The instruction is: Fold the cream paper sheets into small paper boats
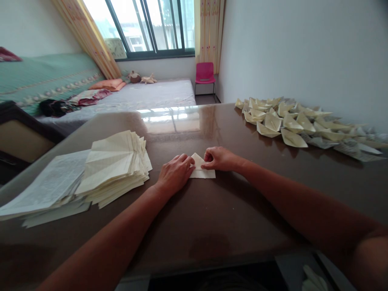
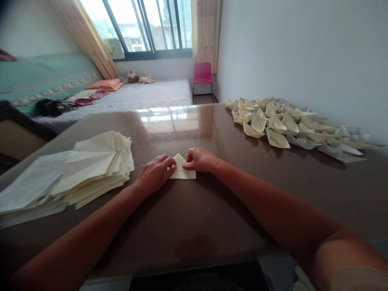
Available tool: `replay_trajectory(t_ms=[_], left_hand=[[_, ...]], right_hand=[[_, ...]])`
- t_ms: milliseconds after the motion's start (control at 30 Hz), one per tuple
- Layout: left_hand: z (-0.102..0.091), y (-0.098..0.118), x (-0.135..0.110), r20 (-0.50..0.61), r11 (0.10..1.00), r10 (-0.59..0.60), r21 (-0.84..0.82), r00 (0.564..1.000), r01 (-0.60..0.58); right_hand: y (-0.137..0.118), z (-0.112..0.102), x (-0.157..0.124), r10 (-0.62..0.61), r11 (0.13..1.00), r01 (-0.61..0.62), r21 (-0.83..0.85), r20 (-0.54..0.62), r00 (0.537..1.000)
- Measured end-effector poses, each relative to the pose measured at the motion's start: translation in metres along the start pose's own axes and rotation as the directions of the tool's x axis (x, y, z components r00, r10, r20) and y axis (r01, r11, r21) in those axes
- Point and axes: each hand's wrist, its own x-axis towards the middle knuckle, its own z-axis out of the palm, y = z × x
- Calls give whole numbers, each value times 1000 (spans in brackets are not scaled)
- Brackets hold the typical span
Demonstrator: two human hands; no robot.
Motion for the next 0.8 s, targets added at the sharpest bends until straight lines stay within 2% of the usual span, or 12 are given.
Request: replay_trajectory(t_ms=[100, 200, 300, 433, 533, 633, 700, 800], left_hand=[[0, -1, 0, -82, 999, -11, -37, 997, 8], [0, -4, 1, -175, 997, 33, -57, 984, -44], [-4, -6, 2, -206, 991, 114, -44, 972, -126], [-10, -4, 2, -222, 983, 160, -55, 962, -176], [-10, -5, 3, -217, 988, 97, -99, 971, -121], [-6, -11, 7, -190, 983, -10, -179, 982, -25], [-3, -15, 9, -160, 967, -91, -251, 983, 49], [0, -20, 12, -112, 928, -205, -339, 972, 156]], right_hand=[[0, -1, -3, -77, 990, 77, 115, -5, 997], [2, -7, -6, -204, 964, 203, 172, -12, 979], [3, -12, -8, -320, 934, 319, 161, -19, 947], [-1, -8, -9, -435, 890, 447, 92, -121, 892], [-3, -1, -8, -439, 891, 453, 12, -225, 870], [-4, 3, -10, -394, 919, 371, -135, -356, 847], [-4, 4, -12, -382, 923, 326, -207, -364, 850], [-7, 6, -16, -387, 909, 311, -276, -292, 875]])
